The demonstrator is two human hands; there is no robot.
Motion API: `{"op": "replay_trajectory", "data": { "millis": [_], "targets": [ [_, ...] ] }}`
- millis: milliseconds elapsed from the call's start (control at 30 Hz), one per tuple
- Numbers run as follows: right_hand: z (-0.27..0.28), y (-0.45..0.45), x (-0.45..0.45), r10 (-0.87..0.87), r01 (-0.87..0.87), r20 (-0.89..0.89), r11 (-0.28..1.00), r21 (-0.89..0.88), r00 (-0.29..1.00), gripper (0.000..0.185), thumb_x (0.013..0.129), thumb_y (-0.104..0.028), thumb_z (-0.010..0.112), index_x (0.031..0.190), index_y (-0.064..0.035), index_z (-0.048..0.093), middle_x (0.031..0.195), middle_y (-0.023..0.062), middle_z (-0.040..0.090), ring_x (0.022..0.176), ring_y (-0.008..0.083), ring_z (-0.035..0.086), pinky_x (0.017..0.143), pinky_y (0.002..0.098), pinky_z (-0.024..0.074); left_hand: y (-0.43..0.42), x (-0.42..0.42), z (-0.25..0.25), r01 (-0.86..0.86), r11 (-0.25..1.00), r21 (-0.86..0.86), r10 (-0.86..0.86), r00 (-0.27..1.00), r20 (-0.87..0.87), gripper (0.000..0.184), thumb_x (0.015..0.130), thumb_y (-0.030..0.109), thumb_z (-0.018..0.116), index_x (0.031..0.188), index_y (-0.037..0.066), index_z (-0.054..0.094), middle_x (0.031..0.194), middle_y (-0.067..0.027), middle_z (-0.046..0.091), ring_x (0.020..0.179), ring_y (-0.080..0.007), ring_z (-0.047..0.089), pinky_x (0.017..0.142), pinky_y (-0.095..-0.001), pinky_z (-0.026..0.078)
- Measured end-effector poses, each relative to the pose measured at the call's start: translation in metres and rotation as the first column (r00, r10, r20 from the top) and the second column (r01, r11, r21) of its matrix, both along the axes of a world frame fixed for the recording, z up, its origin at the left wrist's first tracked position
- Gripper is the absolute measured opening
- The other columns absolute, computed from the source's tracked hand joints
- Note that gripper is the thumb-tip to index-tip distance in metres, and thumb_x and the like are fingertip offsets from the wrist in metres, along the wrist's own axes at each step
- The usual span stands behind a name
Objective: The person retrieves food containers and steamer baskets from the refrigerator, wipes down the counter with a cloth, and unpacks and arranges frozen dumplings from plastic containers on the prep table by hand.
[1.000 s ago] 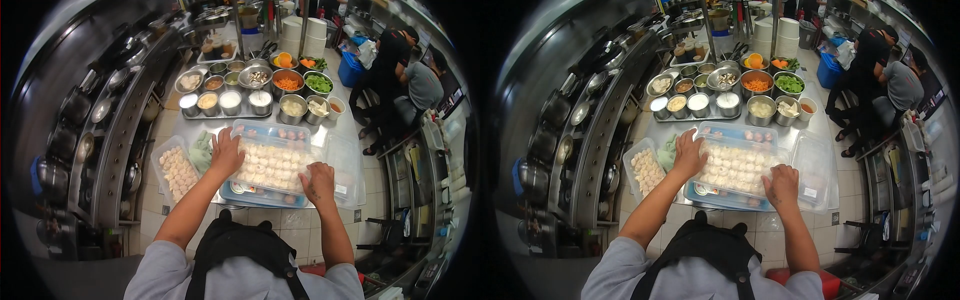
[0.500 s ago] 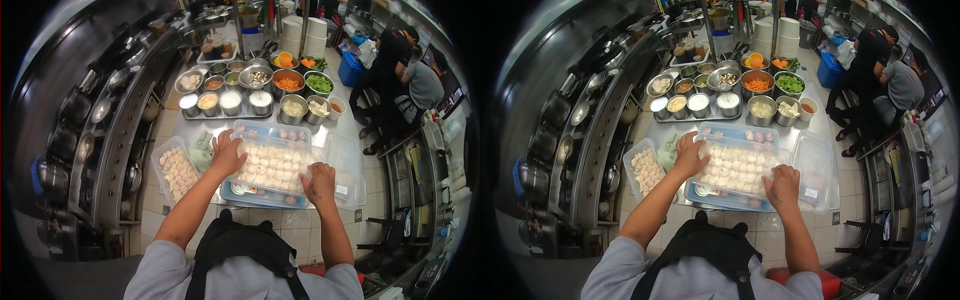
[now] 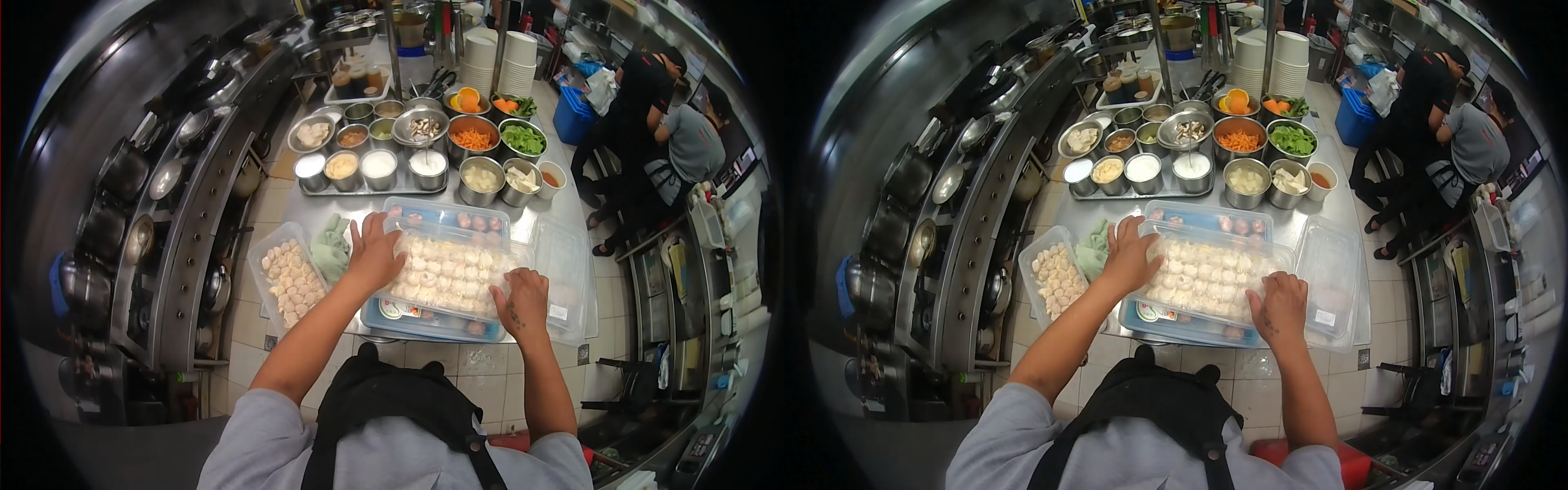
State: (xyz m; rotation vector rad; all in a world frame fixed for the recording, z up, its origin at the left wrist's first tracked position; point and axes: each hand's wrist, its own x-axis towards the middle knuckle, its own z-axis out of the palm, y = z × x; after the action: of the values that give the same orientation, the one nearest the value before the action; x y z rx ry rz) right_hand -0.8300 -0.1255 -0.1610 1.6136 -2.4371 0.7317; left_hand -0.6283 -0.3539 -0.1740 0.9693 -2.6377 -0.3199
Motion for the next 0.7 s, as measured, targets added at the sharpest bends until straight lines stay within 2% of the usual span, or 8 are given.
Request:
{"op": "replay_trajectory", "data": {
  "millis": [67, 200, 267, 367, 700],
  "targets": [
    [-0.001, 0.001, 0.000, -0.002, 0.002, 0.002, 1.000, -0.002, 1.000, 0.031, 0.074, -0.019, 0.077, 0.097, 0.0007, 0.067, 0.098, 0.0105, 0.061, 0.096, 0.0270, 0.054, 0.088, 0.0386, 0.0385, 0.000, 0.001, -0.004, -0.012, 0.982, -0.188, -0.002, 0.997, -0.075, 0.039, 0.075, 0.021, 0.075, 0.109, 0.005, 0.065, 0.131, -0.0174, 0.044, 0.130, -0.0344, 0.035, 0.110, -0.0561, 0.021],
    [-0.004, 0.001, 0.000, 0.009, -0.011, -0.050, 1.000, -0.020, 0.999, 0.034, 0.075, -0.019, 0.076, 0.101, -0.0002, 0.065, 0.101, 0.0130, 0.061, 0.097, 0.0290, 0.055, 0.088, 0.0398, 0.0387, -0.005, -0.001, -0.003, -0.025, 0.982, -0.189, -0.005, 0.988, -0.155, 0.032, 0.075, 0.017, 0.075, 0.104, 0.006, 0.065, 0.124, -0.0146, 0.047, 0.125, -0.0324, 0.039, 0.107, -0.0563, 0.024],
    [-0.004, 0.001, -0.001, 0.017, -0.018, -0.071, 1.000, -0.010, 0.997, 0.035, 0.075, -0.020, 0.076, 0.103, -0.0003, 0.064, 0.103, 0.0130, 0.061, 0.099, 0.0289, 0.055, 0.089, 0.0398, 0.0386, -0.014, -0.006, -0.006, -0.102, 0.970, -0.223, 0.060, 0.981, -0.186, 0.030, 0.074, 0.015, 0.076, 0.101, 0.007, 0.065, 0.120, -0.0123, 0.049, 0.122, -0.0312, 0.042, 0.105, -0.0566, 0.026],
    [-0.003, 0.000, 0.000, 0.020, -0.018, -0.074, 0.999, 0.027, 0.997, 0.038, 0.075, -0.020, 0.076, 0.104, 0.0005, 0.065, 0.102, 0.0116, 0.059, 0.100, 0.0277, 0.054, 0.090, 0.0396, 0.0382, -0.023, -0.012, -0.004, -0.184, 0.968, -0.169, 0.148, 0.967, -0.206, 0.029, 0.073, 0.014, 0.076, 0.100, 0.009, 0.064, 0.120, -0.0115, 0.048, 0.123, -0.0308, 0.041, 0.106, -0.0585, 0.025],
    [-0.005, 0.003, -0.002, 0.034, -0.033, -0.056, 0.999, 0.029, 0.998, 0.037, 0.075, -0.021, 0.076, 0.104, -0.0007, 0.065, 0.103, 0.0124, 0.061, 0.099, 0.0291, 0.055, 0.091, 0.0409, 0.0382, -0.022, -0.016, -0.003, -0.136, 0.951, -0.277, 0.110, 0.988, -0.107, 0.026, 0.073, 0.014, 0.076, 0.096, 0.011, 0.064, 0.123, -0.0120, 0.048, 0.126, -0.0305, 0.040, 0.106, -0.0658, 0.022]
  ]
}}
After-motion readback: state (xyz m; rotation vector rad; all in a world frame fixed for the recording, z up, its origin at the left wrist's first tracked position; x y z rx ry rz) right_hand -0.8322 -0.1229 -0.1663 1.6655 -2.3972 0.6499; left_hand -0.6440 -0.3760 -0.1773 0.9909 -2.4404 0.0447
